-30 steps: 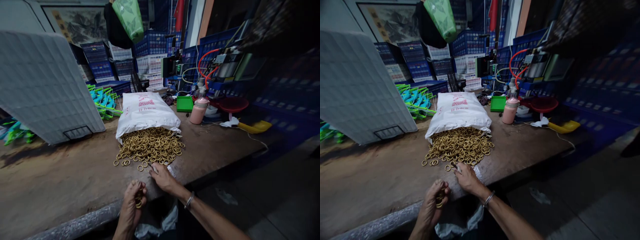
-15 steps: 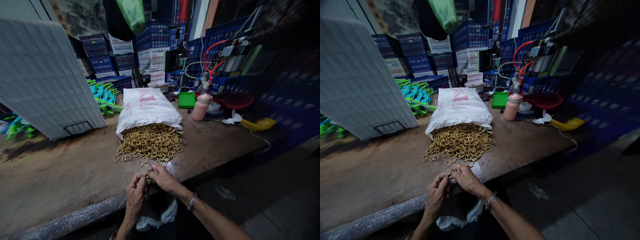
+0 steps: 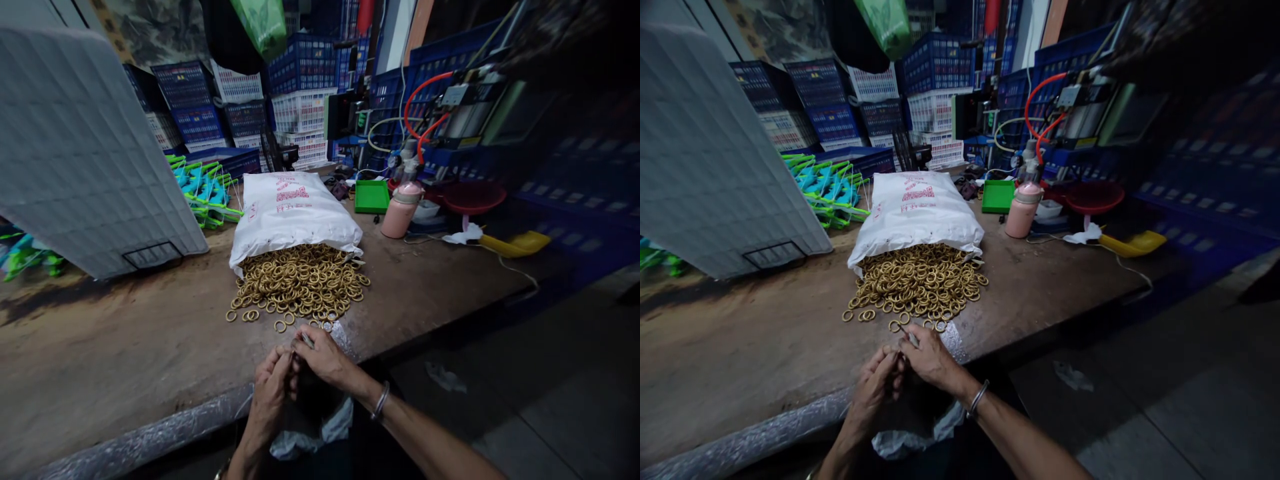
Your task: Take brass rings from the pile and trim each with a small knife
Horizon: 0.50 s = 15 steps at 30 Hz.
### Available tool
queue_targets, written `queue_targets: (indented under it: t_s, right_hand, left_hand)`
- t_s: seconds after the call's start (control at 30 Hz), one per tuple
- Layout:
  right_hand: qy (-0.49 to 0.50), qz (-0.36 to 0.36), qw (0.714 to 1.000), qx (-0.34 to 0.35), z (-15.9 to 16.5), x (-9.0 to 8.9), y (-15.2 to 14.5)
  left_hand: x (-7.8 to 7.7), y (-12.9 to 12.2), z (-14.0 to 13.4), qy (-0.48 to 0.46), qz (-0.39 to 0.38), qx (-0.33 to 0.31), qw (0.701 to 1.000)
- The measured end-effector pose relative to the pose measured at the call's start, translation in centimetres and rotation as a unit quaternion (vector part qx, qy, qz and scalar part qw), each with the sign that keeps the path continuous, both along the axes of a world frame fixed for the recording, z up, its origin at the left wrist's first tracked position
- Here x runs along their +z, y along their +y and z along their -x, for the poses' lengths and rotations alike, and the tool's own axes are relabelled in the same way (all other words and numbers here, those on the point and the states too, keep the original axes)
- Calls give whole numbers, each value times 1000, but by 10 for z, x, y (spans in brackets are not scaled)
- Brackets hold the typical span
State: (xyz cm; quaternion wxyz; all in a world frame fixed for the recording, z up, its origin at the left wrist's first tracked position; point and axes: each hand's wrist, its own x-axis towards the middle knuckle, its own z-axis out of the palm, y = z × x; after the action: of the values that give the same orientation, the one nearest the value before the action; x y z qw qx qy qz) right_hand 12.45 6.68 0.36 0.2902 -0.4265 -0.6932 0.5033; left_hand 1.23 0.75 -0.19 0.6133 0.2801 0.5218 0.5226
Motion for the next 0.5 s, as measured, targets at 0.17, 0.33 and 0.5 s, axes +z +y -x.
queue_targets:
  t_s: [0.17,0.33,0.5]
  right_hand:
    - [-15,0,1000,-7,-2,-1,1]
    - [-126,-112,986,-3,-8,-7,-6]
    - [-231,-203,950,50,-10,-9,-16]
  left_hand:
    - [1,-4,-2,-53,-1,0,999]
    - [7,-6,-2,-57,-2,17,998]
    - [9,-7,-3,-50,6,42,998]
